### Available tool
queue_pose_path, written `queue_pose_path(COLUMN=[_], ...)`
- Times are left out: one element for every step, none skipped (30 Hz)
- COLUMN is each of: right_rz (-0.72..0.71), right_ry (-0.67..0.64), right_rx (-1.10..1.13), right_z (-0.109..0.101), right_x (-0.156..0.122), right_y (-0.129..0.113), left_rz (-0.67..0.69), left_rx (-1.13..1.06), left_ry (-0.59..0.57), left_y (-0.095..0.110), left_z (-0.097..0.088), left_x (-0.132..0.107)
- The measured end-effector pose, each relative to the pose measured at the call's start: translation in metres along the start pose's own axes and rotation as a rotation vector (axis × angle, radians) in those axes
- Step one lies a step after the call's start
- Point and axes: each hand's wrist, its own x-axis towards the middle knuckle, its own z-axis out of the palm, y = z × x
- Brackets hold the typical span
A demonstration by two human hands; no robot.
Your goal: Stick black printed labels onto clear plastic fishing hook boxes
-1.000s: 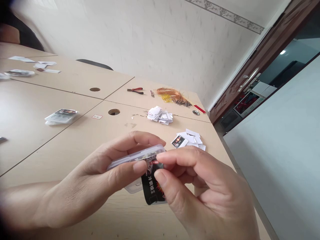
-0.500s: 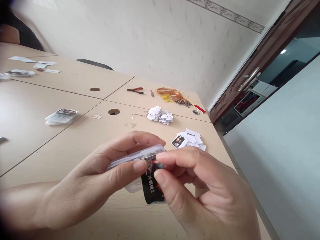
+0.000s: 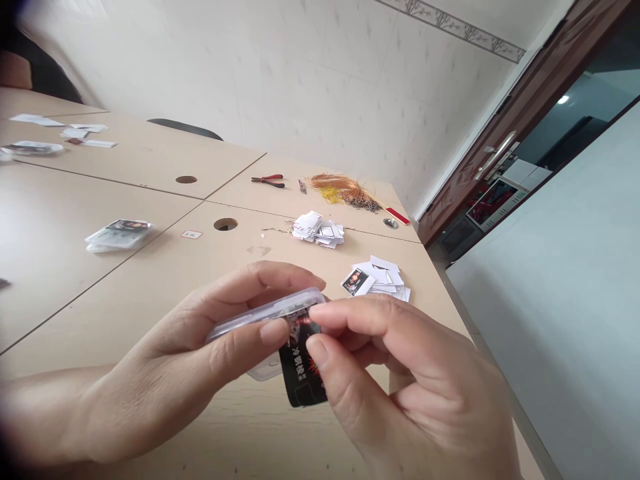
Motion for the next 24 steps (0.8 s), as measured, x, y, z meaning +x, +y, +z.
queue_pose_path(right_rz=[-0.019,-0.035,-0.049,-0.056,-0.065,-0.077,-0.084,-0.093,-0.1,-0.105,-0.114,-0.115,-0.123,-0.132,-0.136,-0.142,-0.142,-0.139,-0.139,-0.124,-0.111,-0.095,-0.079,-0.069], right_ry=[-0.024,-0.038,-0.042,-0.047,-0.053,-0.056,-0.063,-0.064,-0.066,-0.067,-0.064,-0.065,-0.064,-0.062,-0.066,-0.064,-0.063,-0.064,-0.062,-0.069,-0.077,-0.086,-0.096,-0.105], right_rx=[-0.019,-0.035,-0.048,-0.057,-0.062,-0.063,-0.064,-0.062,-0.06,-0.058,-0.053,-0.05,-0.047,-0.045,-0.049,-0.051,-0.056,-0.063,-0.061,-0.059,-0.049,-0.034,-0.018,-0.002], right_z=[-0.0023,-0.0039,-0.0049,-0.0052,-0.0049,-0.0041,-0.0032,-0.0023,-0.0014,-0.0008,-0.0005,-0.0003,-0.0003,-0.0003,-0.0003,-0.0004,-0.0003,-0.0003,-0.0003,-0.0004,-0.0007,-0.001,-0.0015,-0.002], right_x=[0.0005,0.001,0.0016,0.0021,0.0027,0.0034,0.004,0.0046,0.0052,0.0057,0.0061,0.0064,0.0068,0.0071,0.0073,0.0074,0.0074,0.0071,0.0065,0.0056,0.0047,0.0039,0.0033,0.0031], right_y=[0.001,0.0017,0.002,0.002,0.0019,0.0018,0.0017,0.0019,0.0023,0.0028,0.0035,0.0041,0.0046,0.0049,0.005,0.0048,0.0043,0.0037,0.003,0.0022,0.0016,0.0012,0.0011,0.0012], left_rz=[0.009,0.012,0.02,0.028,0.033,0.035,0.041,0.044,0.046,0.05,0.051,0.05,0.048,0.044,0.043,0.043,0.042,0.038,0.028,0.014,-0.005,-0.026,-0.047,-0.061], left_rx=[0.006,0.013,0.018,0.023,0.03,0.036,0.044,0.05,0.056,0.059,0.058,0.057,0.056,0.056,0.057,0.057,0.051,0.038,0.018,-0.009,-0.041,-0.073,-0.101,-0.123], left_ry=[-0.002,-0.002,-0.004,-0.005,-0.005,-0.006,-0.005,-0.002,0.003,0.005,0.009,0.013,0.018,0.021,0.023,0.026,0.028,0.028,0.028,0.03,0.034,0.04,0.047,0.056], left_y=[-0.0001,-0.0001,-0.0002,-0.0004,-0.0006,-0.0008,-0.0011,-0.0013,-0.0016,-0.0019,-0.0023,-0.0026,-0.0028,-0.0029,-0.0029,-0.0026,-0.0021,-0.0015,-0.0009,-0.0003,0.0002,0.0004,0.0003,0.0001], left_z=[0.0001,0.0001,0.0,-0.0002,-0.0004,-0.0007,-0.001,-0.0013,-0.0014,-0.0015,-0.0015,-0.0014,-0.0012,-0.001,-0.0008,-0.0007,-0.0005,-0.0003,-0.0001,0.0002,0.0005,0.0008,0.0012,0.0016], left_x=[-0.0002,-0.0003,-0.0003,-0.0003,-0.0003,-0.0003,-0.0004,-0.0005,-0.0007,-0.0008,-0.0007,-0.0006,-0.0003,0.0001,0.0006,0.001,0.0013,0.0015,0.0015,0.0014,0.0011,0.0007,0.0003,-0.0001])
